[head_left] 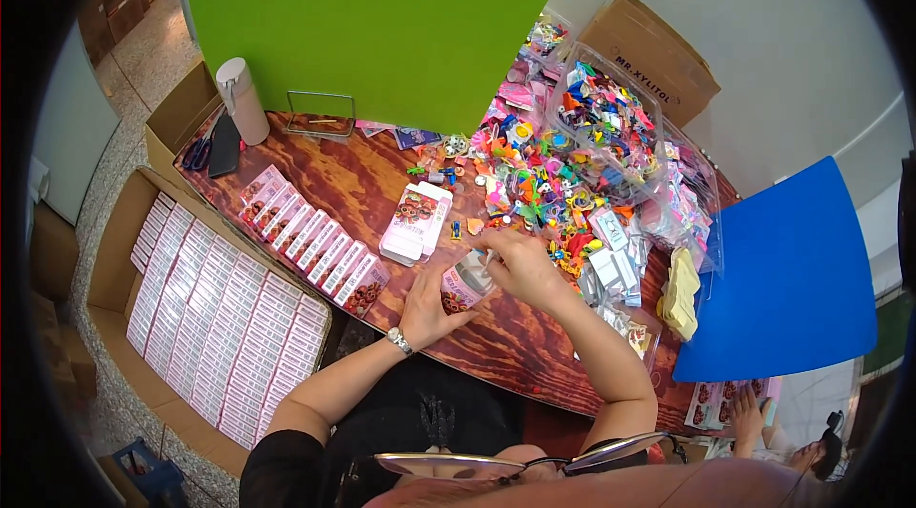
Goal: Packing small items into pink retail boxes and then organizing those boxes into a larger shipping container.
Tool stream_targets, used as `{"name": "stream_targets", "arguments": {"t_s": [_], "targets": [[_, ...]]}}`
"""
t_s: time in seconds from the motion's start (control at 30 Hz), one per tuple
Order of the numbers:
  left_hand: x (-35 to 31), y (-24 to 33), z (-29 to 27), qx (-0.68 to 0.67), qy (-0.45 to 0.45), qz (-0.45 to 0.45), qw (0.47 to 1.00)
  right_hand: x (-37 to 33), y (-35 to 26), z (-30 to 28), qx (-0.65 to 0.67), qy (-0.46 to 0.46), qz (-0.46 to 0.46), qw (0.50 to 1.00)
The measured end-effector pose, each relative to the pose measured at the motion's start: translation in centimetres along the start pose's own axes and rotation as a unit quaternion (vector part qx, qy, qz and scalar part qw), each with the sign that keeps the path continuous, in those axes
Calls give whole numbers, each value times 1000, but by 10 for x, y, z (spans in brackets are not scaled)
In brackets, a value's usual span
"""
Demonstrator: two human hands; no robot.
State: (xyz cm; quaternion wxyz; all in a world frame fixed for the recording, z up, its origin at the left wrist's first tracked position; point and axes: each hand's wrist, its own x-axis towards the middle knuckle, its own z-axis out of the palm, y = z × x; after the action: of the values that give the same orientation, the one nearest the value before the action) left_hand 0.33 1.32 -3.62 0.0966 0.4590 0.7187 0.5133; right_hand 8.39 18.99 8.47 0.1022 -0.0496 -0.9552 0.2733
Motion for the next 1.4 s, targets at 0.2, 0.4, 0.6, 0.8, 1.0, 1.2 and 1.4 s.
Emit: {"name": "stream_targets", "arguments": {"t_s": [0.2,0.4,0.6,0.8,1.0,1.2,1.4], "targets": [[-1,5,-1,-12,-8,-5,1000,-5,-2,3,-40,9,11,999],[4,7,4,-10,-14,-13,1000,-19,-12,4,-54,0,34,998],[7,12,11,-12,-9,22,1000,-44,-17,7,-123,93,-19,988],[10,18,24,-21,-49,8,999,-124,20,-76,-159,239,111,951],[8,24,37,-1,-112,130,985,-247,108,-96,-196,167,362,896],[6,23,39,9,-120,113,986,-288,133,-42,-239,102,413,873],[4,21,41,14,-128,104,986,-293,141,-35,-257,114,421,862]]}}
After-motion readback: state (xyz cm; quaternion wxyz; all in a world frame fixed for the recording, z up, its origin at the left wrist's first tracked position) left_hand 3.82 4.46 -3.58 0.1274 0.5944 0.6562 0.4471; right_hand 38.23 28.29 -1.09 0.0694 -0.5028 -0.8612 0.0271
